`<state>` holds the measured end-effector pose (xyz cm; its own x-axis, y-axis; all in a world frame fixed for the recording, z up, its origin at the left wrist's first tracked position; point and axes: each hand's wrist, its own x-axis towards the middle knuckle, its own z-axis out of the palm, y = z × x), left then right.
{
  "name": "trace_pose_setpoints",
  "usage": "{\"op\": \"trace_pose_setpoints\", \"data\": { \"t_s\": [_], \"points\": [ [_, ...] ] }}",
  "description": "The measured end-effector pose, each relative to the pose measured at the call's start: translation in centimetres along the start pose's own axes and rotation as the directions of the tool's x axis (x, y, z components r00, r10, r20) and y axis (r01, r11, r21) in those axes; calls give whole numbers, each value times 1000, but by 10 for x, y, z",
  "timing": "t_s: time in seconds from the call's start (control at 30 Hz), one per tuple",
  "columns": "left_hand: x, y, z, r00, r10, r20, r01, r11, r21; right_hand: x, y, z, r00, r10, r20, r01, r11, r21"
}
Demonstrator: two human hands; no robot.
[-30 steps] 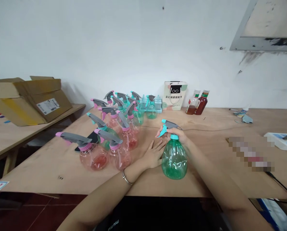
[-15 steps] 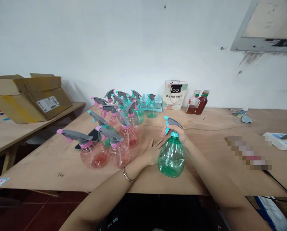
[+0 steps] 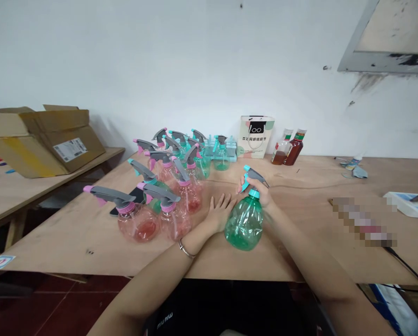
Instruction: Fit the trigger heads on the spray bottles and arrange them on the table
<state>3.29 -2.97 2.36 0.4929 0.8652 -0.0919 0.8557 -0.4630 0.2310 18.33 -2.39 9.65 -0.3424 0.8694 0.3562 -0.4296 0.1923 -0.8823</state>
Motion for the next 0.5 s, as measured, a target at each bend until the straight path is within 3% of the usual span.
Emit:
{"op": "trace_pose_setpoints", "data": {
  "t_s": [0.17,0.37,0.5],
  "points": [
    [-2,0,-1,1000,-6,-21,7,999,37,0,5,-2,994,75,78,-77,997,23],
    [-2,1,-2,1000,2,-29,-2,1000,18,-3,3,-1,996,50,73,-49,999,-23],
    [-3,0,0,998,21,-61,-21,1000,-1,-7,0,3,983,98,153,-92,995,-45]
  ]
}}
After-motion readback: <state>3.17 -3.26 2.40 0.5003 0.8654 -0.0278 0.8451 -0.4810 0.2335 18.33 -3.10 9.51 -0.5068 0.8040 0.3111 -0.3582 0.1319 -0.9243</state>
